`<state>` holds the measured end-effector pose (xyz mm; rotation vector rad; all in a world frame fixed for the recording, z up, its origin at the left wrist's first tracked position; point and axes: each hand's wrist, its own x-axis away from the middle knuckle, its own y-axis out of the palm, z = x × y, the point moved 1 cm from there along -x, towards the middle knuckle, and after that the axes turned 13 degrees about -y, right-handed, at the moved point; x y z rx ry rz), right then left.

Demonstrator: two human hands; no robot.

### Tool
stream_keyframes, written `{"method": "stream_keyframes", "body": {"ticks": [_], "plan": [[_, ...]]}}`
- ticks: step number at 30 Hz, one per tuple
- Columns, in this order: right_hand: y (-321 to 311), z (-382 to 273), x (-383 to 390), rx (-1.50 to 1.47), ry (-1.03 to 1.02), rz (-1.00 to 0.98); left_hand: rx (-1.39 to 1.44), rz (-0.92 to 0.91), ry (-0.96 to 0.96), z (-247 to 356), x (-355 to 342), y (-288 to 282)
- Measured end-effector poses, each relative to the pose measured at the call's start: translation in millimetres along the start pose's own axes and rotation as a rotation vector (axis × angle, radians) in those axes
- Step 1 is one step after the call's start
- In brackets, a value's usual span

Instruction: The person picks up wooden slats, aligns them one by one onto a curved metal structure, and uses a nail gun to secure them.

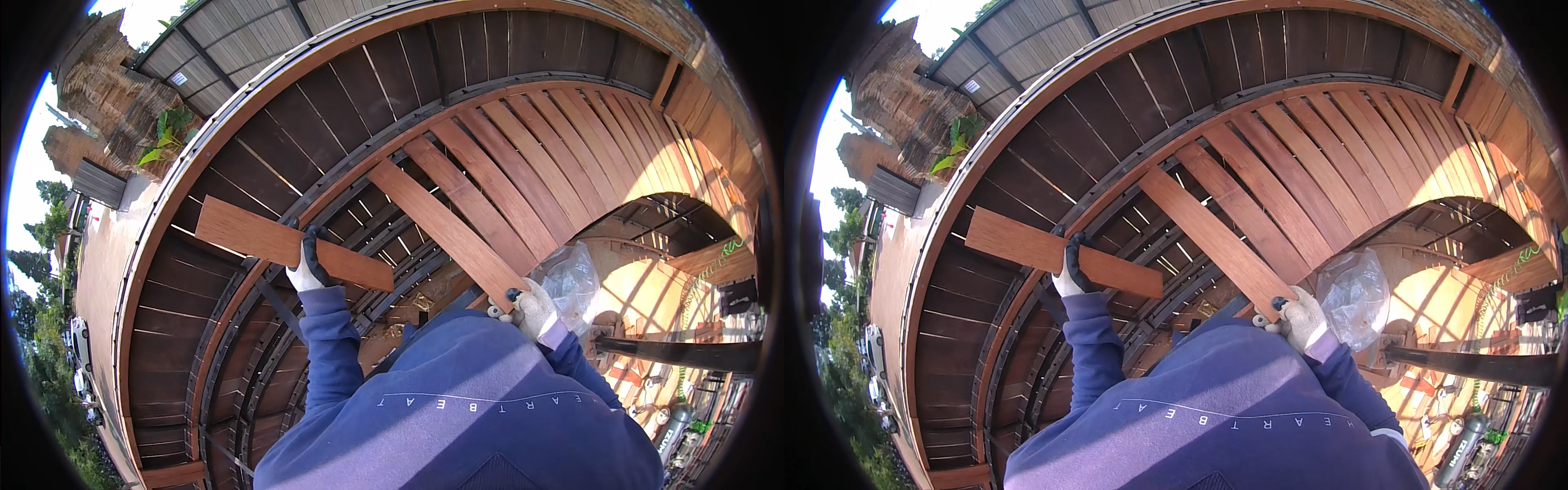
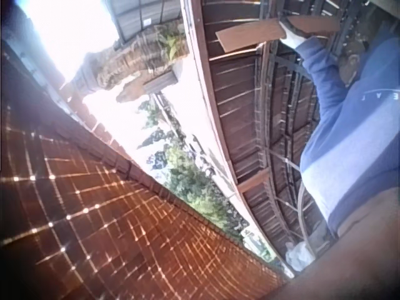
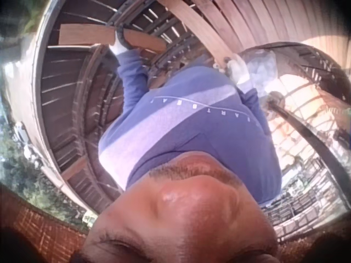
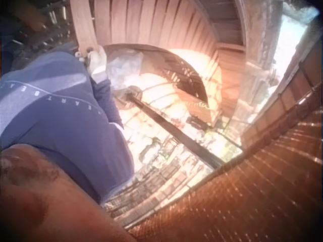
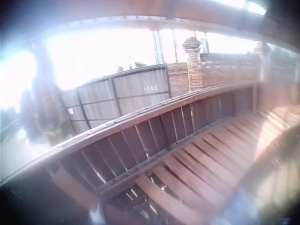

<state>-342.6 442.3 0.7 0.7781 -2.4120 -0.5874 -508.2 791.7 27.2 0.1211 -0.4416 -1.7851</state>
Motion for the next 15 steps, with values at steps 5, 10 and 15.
{"method": "stream_keyframes", "body": {"ticks": [5,10,15], "plan": [[-12,16,-6,-0.024,-0.001,-0.015,-0.041,-0.044,-0.038,-3,6,14],[-2,10,0,-0.114,0.021,0.007,-0.017,-0.079,-0.083,-7,3,15],[-6,11,-8,0.015,0.062,-0.038,-0.066,-0.091,-0.072,-9,5,17]]}}
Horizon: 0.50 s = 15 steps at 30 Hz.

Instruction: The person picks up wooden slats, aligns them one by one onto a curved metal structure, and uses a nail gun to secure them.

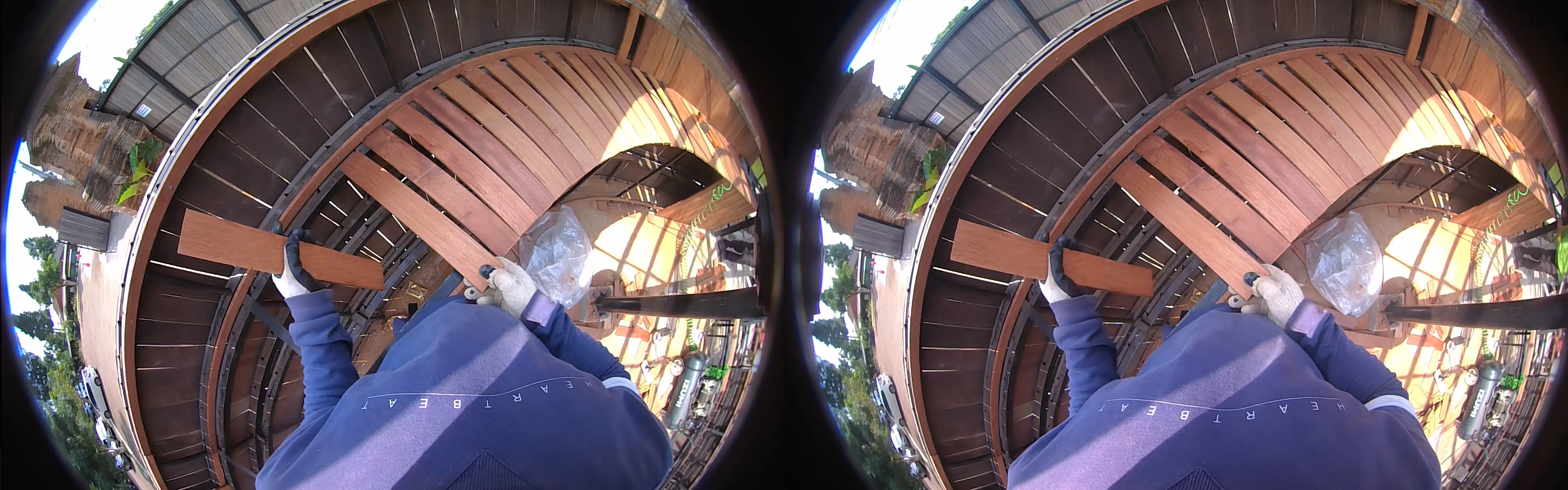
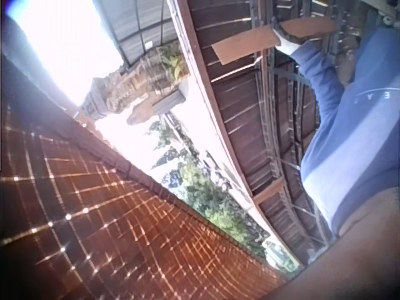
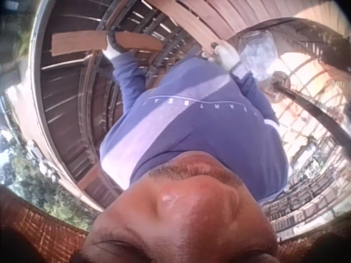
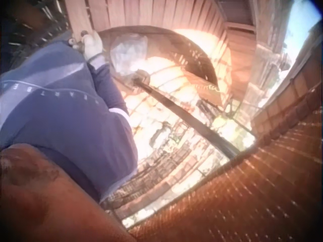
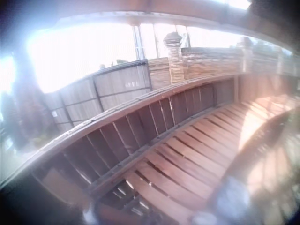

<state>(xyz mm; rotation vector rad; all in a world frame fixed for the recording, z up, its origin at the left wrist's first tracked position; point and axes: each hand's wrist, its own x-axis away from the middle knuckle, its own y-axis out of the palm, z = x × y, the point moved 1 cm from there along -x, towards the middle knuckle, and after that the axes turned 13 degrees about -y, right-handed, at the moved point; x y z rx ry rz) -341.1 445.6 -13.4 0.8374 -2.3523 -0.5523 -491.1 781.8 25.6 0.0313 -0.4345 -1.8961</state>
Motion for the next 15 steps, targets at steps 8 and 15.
{"method": "stream_keyframes", "body": {"ticks": [8,15], "plan": [[-15,8,4,-0.254,0.029,0.044,0.066,-0.042,-0.026,-6,-4,-8],[-19,20,-7,0.002,0.093,0.07,0.105,-0.072,-0.053,-15,-11,-18]]}}
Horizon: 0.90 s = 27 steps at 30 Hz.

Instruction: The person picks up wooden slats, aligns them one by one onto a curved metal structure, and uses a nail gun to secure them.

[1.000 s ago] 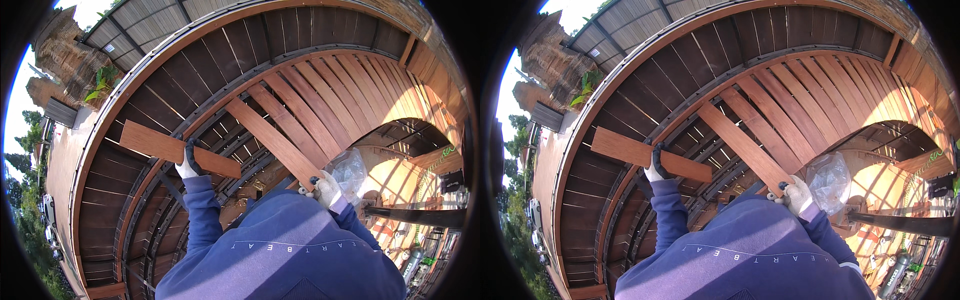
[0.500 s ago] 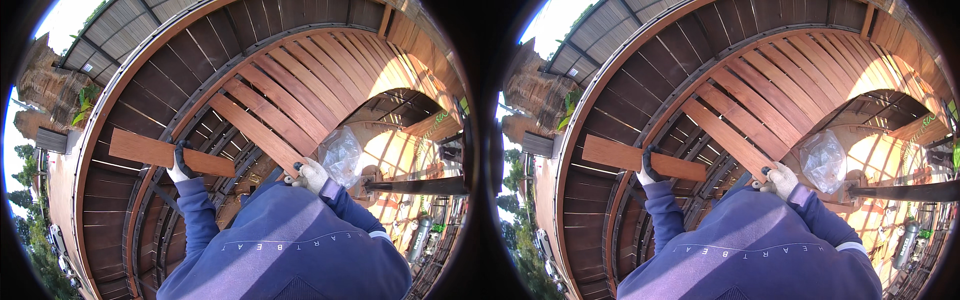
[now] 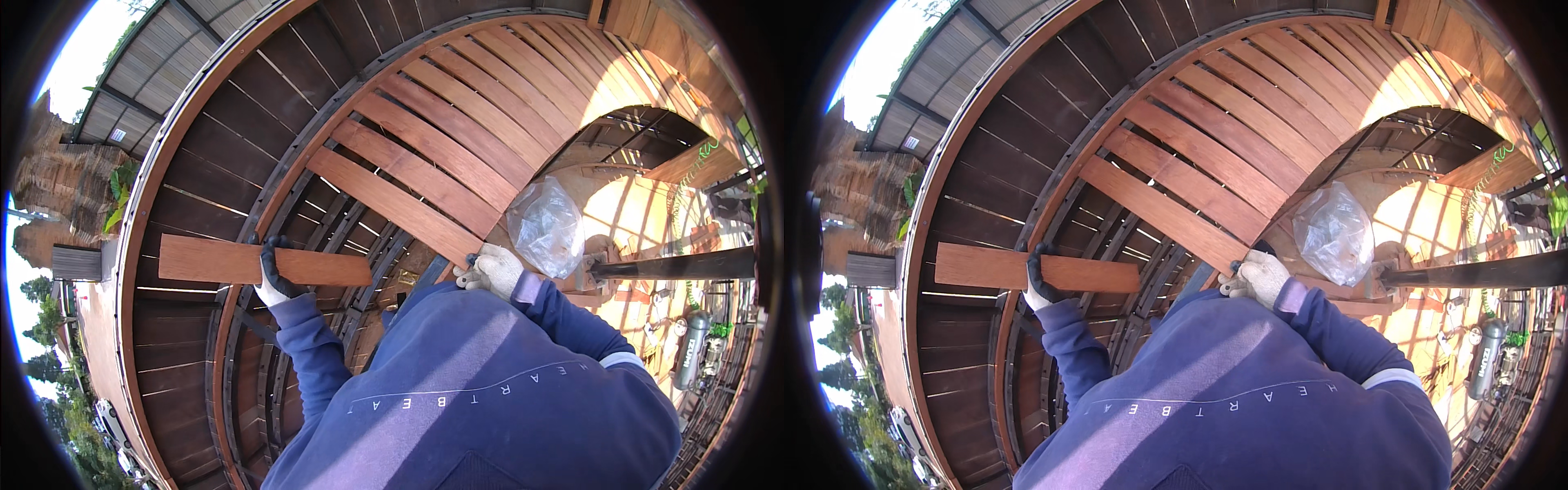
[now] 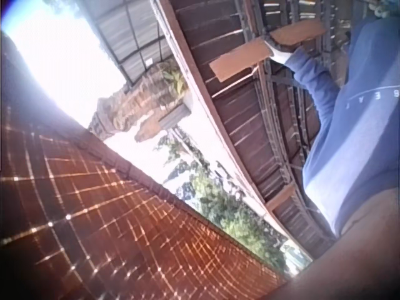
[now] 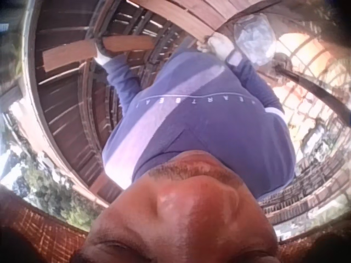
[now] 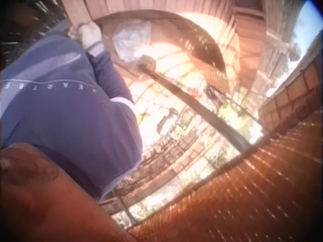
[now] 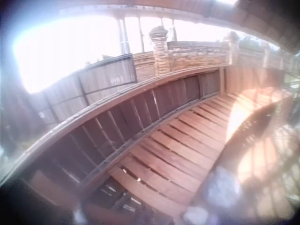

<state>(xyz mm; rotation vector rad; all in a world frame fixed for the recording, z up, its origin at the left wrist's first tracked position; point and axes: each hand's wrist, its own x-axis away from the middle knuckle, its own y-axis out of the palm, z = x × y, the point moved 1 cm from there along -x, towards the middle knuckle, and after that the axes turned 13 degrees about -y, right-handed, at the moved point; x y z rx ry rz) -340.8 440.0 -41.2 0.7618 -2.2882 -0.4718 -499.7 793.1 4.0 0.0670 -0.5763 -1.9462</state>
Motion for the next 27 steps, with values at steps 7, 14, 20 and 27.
{"method": "stream_keyframes", "body": {"ticks": [7,14,20,27], "plan": [[5,1,-3,0.137,0.003,0.088,-0.066,0.027,0.02,10,10,21],[5,-6,2,0.375,-0.167,-0.027,-0.032,0.023,0.004,2,6,14],[-2,-5,5,0.47,-0.22,-0.057,-0.051,-0.028,-0.017,4,6,15],[0,-8,6,0.407,-0.195,-0.034,-0.064,-0.06,-0.001,-1,4,16]]}}
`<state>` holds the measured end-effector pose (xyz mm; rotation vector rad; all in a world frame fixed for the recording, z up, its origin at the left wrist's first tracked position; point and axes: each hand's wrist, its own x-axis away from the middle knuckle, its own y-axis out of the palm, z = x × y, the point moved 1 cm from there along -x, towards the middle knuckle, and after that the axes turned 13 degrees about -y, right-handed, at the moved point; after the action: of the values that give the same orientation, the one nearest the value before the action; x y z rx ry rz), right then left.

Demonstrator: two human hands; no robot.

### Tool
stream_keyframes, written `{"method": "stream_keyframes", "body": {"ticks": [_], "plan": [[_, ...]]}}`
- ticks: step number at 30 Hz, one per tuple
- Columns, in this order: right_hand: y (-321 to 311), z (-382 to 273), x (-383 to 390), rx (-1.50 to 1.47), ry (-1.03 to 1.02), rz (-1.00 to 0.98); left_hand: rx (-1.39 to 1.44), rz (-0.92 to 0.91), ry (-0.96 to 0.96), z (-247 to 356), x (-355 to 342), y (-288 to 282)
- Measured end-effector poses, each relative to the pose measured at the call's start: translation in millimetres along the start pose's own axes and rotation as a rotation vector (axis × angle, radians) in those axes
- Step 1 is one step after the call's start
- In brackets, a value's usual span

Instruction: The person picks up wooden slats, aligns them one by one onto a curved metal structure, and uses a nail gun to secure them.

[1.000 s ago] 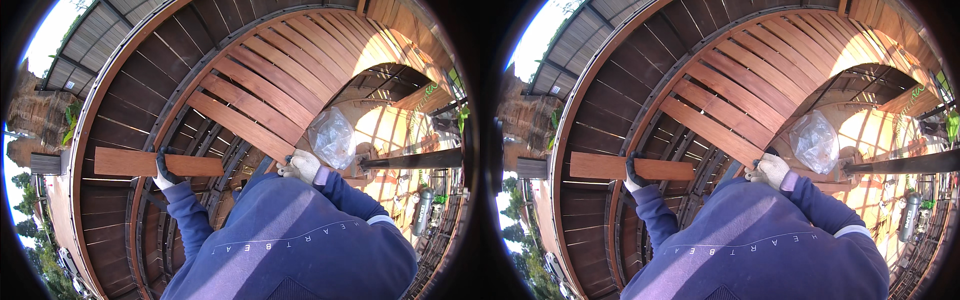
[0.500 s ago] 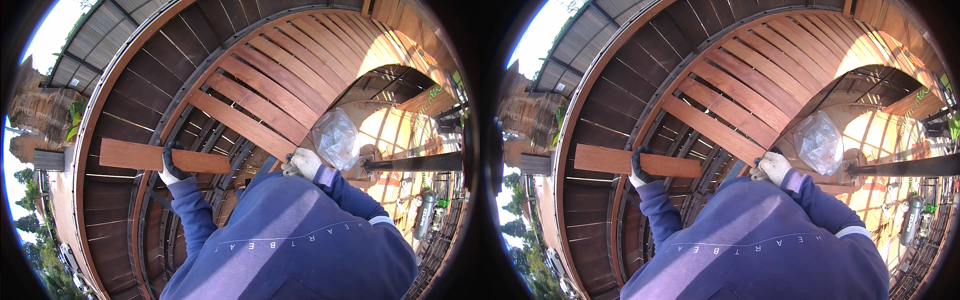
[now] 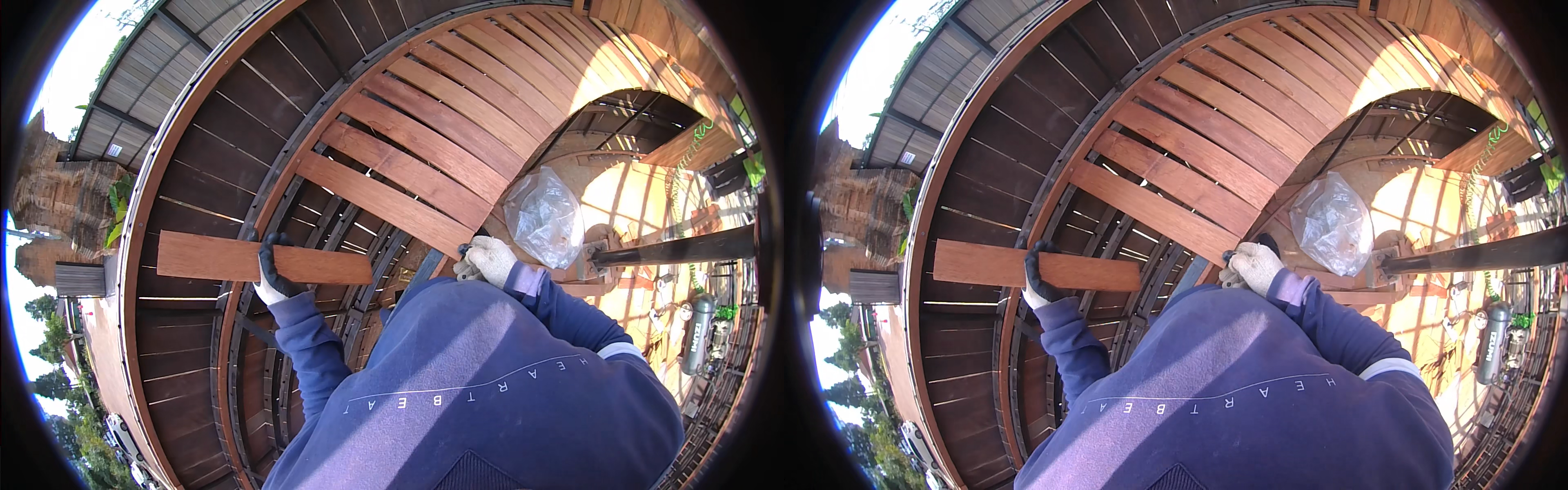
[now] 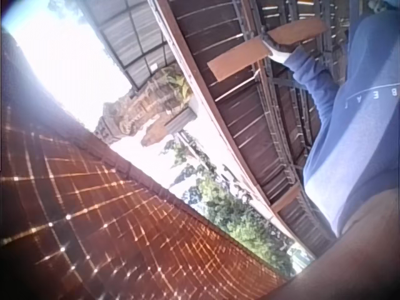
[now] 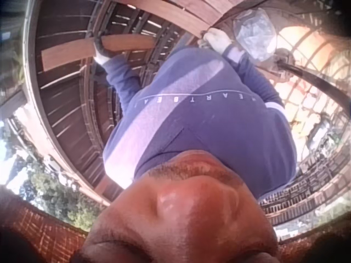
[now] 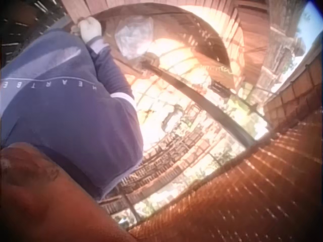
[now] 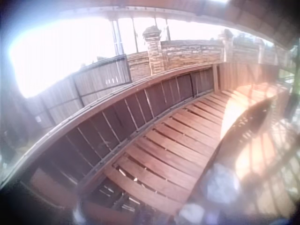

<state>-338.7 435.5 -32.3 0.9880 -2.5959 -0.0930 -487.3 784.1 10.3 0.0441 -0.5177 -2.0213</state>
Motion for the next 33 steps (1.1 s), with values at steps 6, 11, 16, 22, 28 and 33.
{"method": "stream_keyframes", "body": {"ticks": [6,11,16,22,28,33], "plan": [[-5,8,-5,-0.06,0.084,0.023,0.016,-0.056,-0.089,13,6,7],[-11,12,5,-0.221,0.081,0.001,0.137,-0.127,-0.094,45,5,10],[-35,34,7,-0.165,-0.027,-0.112,0.27,-0.124,-0.242,44,-10,-8],[-48,37,7,0.136,-0.154,-0.348,0.134,0.043,-0.412,3,-12,-9],[-59,28,11,0.109,-0.066,-0.351,0.155,0.018,-0.504,-47,-20,-3],[-86,66,7,0.083,0.126,-0.212,0.112,0.101,-0.471,-75,-11,29]]}}
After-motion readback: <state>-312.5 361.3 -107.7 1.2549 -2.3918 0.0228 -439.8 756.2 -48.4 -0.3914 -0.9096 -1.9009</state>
